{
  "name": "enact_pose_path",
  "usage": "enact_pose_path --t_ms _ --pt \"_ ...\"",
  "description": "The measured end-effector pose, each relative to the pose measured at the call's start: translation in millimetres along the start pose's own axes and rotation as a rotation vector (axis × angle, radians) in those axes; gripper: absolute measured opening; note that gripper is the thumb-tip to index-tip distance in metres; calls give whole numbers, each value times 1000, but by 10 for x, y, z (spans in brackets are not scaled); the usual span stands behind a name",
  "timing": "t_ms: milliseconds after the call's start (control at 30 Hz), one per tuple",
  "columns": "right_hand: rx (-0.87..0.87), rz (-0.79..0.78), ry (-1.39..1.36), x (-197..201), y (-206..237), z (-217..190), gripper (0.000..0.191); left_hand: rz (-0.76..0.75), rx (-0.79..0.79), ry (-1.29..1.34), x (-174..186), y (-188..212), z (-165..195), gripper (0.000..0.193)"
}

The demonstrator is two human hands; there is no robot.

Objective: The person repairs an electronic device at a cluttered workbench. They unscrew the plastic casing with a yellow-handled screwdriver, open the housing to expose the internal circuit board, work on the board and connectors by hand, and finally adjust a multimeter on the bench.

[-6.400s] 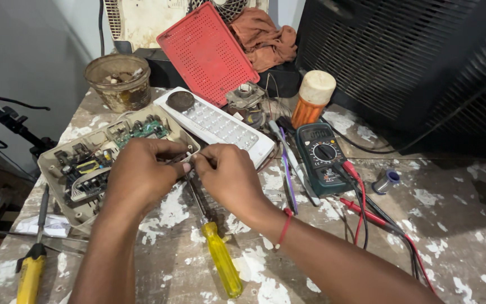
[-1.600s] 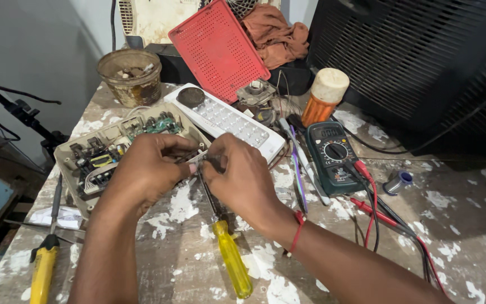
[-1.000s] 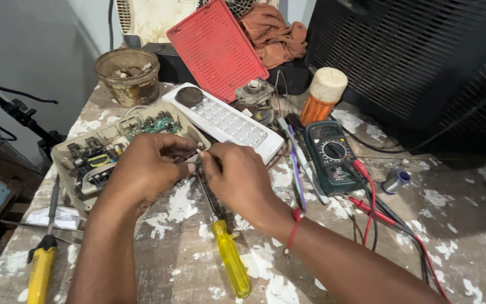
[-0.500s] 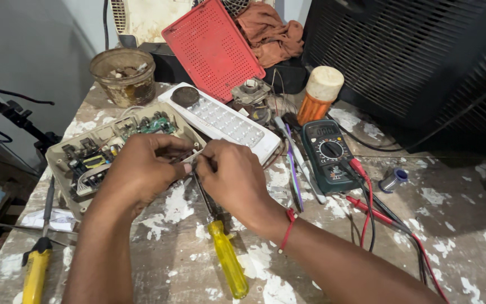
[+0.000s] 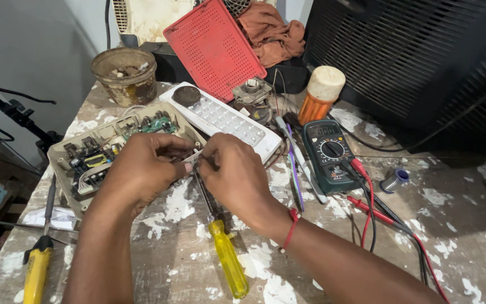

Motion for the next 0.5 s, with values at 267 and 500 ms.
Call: enact_pose_path --t_ms 267,500 --pt "4 -57 139 -79 27 4 14 -3 9 23 -7 -38 -82 45" --pt "-73 -42 42 -35 14 92 21 -13 -47 59 -13 -70 -64 45"
Point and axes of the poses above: each hand's wrist, its own y-axis away from the middle knuckle, its own x-axis out of the back of the hand, z = x × y, the point moved 10 cm from there along -y, towards the middle knuckle, and after that the axes turned 1 degree about x, right-handed, at the moved point
